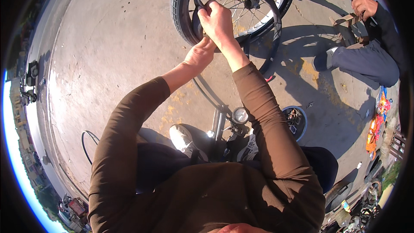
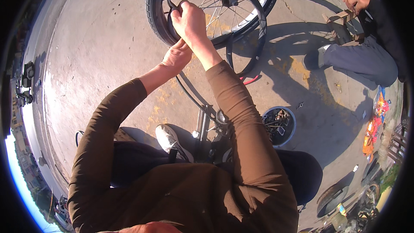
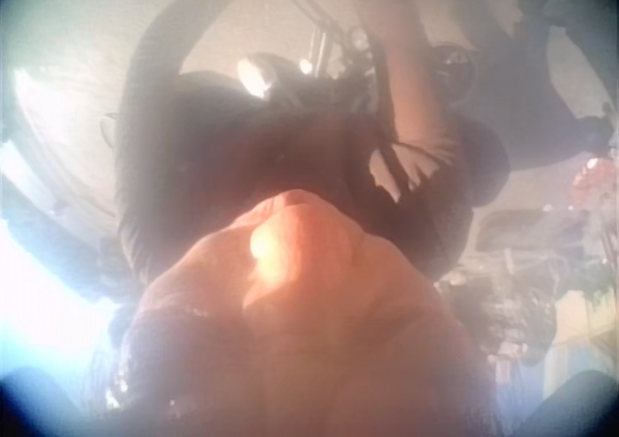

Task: The person removes the inner tube from a bicycle tire, inserts it back into the tire, and inflates it using a hand pump. They then place the wheel back onto the bicycle frame.

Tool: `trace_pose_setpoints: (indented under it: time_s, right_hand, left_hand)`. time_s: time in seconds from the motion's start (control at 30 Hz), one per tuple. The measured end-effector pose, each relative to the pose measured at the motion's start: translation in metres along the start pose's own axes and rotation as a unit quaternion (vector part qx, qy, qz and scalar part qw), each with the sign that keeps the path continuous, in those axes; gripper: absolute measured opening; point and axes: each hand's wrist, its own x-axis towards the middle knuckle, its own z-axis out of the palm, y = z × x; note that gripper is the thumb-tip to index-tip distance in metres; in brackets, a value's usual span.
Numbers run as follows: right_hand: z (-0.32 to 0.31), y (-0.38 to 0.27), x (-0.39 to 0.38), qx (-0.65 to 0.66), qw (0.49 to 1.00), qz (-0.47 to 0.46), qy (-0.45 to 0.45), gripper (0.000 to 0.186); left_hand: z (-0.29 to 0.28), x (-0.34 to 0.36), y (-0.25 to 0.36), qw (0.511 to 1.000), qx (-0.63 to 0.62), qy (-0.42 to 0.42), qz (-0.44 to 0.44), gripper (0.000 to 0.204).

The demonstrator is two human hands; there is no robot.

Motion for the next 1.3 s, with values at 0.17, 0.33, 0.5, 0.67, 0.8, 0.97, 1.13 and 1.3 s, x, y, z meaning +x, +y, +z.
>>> trace_pose_setpoints:
  time_s: [0.17, 0.33, 0.5, 0.67, 0.8, 0.97, 1.13, 1.3]
  right_hand:
    - [-0.001, 0.023, 0.006, 0.066, 0.994, 0.082, 0.013, 0.023]
    - [-0.021, 0.011, -0.008, 0.314, 0.919, 0.129, -0.202, 0.031]
    - [-0.006, 0.012, -0.044, 0.061, 0.986, 0.025, -0.152, 0.022]
    - [0.002, 0.016, -0.057, 0.261, 0.946, 0.189, 0.017, 0.015]
    - [0.0, -0.013, -0.062, 0.194, 0.966, 0.165, 0.038, 0.016]
    - [-0.01, 0.011, -0.059, 0.249, 0.947, 0.149, -0.136, 0.045]
    - [-0.018, 0.009, -0.032, 0.217, 0.919, 0.058, -0.323, 0.065]
    - [-0.052, 0.062, -0.024, 0.295, 0.921, 0.224, -0.12, 0.029]
  left_hand:
    - [-0.023, 0.003, 0.005, 1.0, 0.013, 0.011, -0.012, 0.028]
    - [-0.013, -0.001, 0.007, 0.997, -0.037, -0.043, -0.058, 0.03]
    - [-0.027, 0.001, -0.006, 0.99, 0.103, -0.095, 0.024, 0.041]
    - [-0.046, -0.002, -0.01, 0.994, 0.077, -0.06, 0.055, 0.035]
    - [-0.024, -0.005, -0.009, 0.871, 0.473, 0.034, 0.125, 0.033]
    - [-0.048, -0.006, -0.022, 0.994, 0.063, -0.057, 0.063, 0.028]
    - [-0.043, -0.002, -0.023, 0.989, -0.084, -0.116, -0.024, 0.034]
    - [-0.026, -0.009, -0.049, 0.976, -0.2, 0.057, -0.07, 0.013]
